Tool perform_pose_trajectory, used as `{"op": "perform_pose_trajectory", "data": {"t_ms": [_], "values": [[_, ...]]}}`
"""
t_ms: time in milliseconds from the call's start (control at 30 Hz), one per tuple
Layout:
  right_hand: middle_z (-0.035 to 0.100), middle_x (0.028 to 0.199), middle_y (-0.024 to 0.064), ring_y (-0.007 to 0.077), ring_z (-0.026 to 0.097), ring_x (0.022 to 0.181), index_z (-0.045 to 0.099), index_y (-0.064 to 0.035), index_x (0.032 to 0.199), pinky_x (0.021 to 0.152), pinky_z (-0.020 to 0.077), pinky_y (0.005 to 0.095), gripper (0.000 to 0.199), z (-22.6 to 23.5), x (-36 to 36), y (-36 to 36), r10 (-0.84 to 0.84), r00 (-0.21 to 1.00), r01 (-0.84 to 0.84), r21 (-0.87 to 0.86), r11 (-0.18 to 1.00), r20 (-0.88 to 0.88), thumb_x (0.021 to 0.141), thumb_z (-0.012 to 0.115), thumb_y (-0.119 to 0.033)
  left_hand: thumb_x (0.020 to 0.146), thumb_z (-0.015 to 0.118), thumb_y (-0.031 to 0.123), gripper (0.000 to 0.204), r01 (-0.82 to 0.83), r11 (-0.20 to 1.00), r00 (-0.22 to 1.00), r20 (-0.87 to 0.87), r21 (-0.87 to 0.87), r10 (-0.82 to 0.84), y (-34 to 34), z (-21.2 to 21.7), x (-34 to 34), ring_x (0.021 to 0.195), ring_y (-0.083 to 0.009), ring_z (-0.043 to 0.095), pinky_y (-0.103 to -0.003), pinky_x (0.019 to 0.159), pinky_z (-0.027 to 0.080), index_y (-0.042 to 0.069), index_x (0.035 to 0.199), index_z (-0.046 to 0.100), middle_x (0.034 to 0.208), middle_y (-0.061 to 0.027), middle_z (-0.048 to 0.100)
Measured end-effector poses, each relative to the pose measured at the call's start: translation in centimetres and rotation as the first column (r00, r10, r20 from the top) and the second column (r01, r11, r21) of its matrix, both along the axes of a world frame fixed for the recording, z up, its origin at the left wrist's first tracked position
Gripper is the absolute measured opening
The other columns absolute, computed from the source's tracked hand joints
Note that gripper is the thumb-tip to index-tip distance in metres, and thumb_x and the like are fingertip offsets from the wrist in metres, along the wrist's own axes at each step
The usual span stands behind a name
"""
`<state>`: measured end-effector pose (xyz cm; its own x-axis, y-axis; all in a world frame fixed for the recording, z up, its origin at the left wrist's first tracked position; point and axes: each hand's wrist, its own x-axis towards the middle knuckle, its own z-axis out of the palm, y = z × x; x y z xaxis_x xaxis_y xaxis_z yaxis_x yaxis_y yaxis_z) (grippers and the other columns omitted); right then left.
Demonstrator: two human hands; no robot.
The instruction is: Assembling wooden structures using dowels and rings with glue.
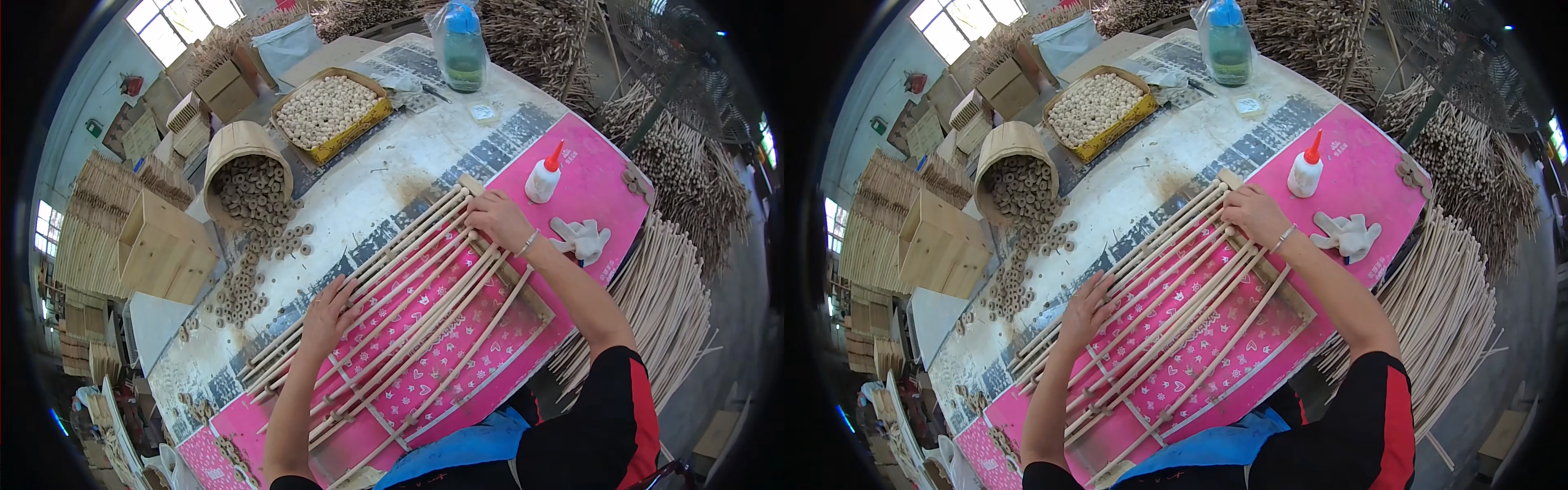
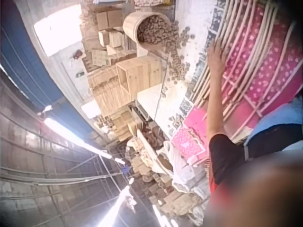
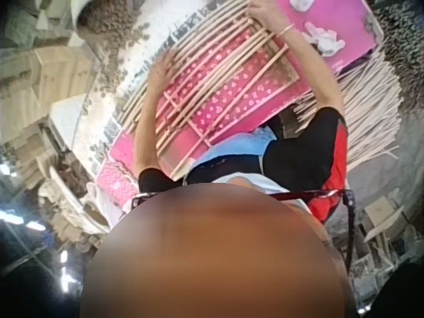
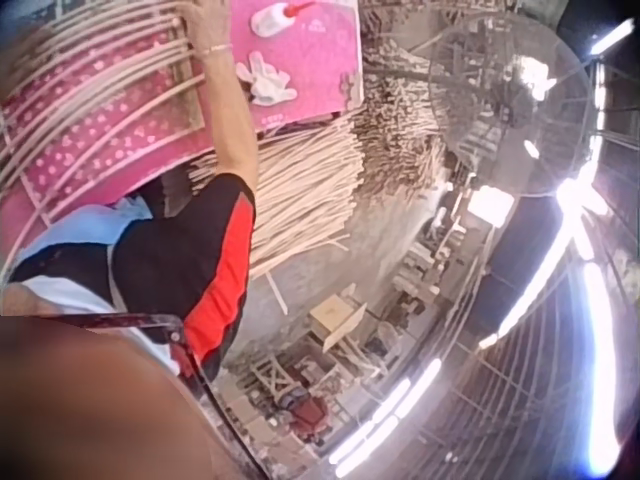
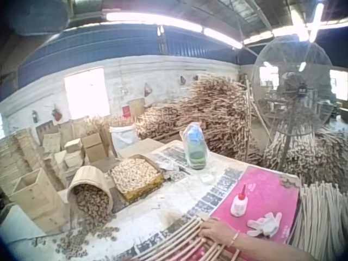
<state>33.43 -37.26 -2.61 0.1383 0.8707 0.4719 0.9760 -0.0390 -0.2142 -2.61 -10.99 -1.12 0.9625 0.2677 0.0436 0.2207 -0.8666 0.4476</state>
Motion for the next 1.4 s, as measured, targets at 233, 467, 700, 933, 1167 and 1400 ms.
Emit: {"op": "perform_pose_trajectory", "data": {"t_ms": [233,467,700,933,1167,1400], "values": [[0.063,0.093,-0.0017,0.0190,0.062,0.103,0.074,-0.0193,0.085,0.090,0.0455,0.0387,0.003,0.4,-2.1,0.4,-0.019,1.000,0.013,-0.230,0.973,-0.024,0.083,0.075,-0.020,0.096,0.072,0.034,0.060,-0.038,0.997,0.999,0.023,0.061,0.037,-0.6,-0.5,-0.6,0.134,-0.0382,0.054,-0.049,0.114,0.040,0.019,0.151,0.055,0.155,-0.0136,0.051],[0.063,0.091,0.0014,0.0214,0.062,0.098,0.072,-0.0152,0.084,0.086,0.0437,0.0402,0.005,0.3,1.5,-1.7,-0.230,0.973,0.224,-0.168,0.960,-0.013,0.080,0.075,-0.017,0.097,0.069,0.040,0.065,-0.028,0.994,0.999,0.019,0.108,0.026,-0.8,-0.8,-0.6,0.139,-0.0353,0.052,-0.056,0.119,0.033,0.021,0.155,0.050,0.159,-0.0121,0.046],[0.063,0.096,0.0040,0.0265,0.063,0.098,0.068,-0.0126,0.091,0.083,0.0480,0.0422,0.011,1.2,-2.0,-3.5,-0.051,0.979,0.030,-0.108,0.994,-0.199,0.083,0.074,-0.011,0.097,0.068,0.045,0.071,-0.082,0.994,0.996,-0.027,0.069,0.084,-1.2,-0.6,-0.6,0.148,-0.0349,0.042,-0.061,0.122,0.027,0.020,0.159,0.044,0.164,-0.0115,0.040],[0.063,0.104,0.0006,0.0235,0.059,0.109,0.073,-0.0175,0.102,0.090,0.0472,0.0409,0.020,0.7,-2.4,-4.5,-0.054,0.987,0.039,-0.100,0.994,-0.149,0.083,0.074,-0.011,0.096,0.068,0.046,0.074,-0.070,0.983,0.997,-0.015,0.172,0.074,-2.3,-0.2,-0.3,0.151,-0.0351,0.038,-0.061,0.124,0.023,0.020,0.161,0.043,0.166,-0.0104,0.037],[0.064,0.106,-0.0024,0.0197,0.059,0.112,0.072,-0.0201,0.104,0.095,0.0456,0.0385,0.022,0.9,-1.4,-3.3,-0.072,0.997,0.064,-0.287,0.956,-0.018,0.083,0.074,-0.014,0.098,0.067,0.045,0.072,-0.093,0.987,0.994,-0.044,0.129,0.099,-2.2,-0.9,-0.7,0.152,-0.0333,0.037,-0.059,0.124,0.021,0.019,0.160,0.043,0.166,-0.0096,0.037],[0.064,0.106,-0.0026,0.0185,0.060,0.111,0.072,-0.0198,0.103,0.091,0.0449,0.0364,0.021,0.7,1.1,-4.1,-0.018,1.000,0.022,-0.275,0.961,0.014,0.083,0.073,-0.013,0.098,0.067,0.042,0.069,-0.102,0.990,0.994,-0.021,0.097,0.105,-2.0,-1.1,-0.9,0.152,-0.0334,0.038,-0.059,0.125,0.021,0.018,0.159,0.044,0.166,-0.0101,0.038]]}}
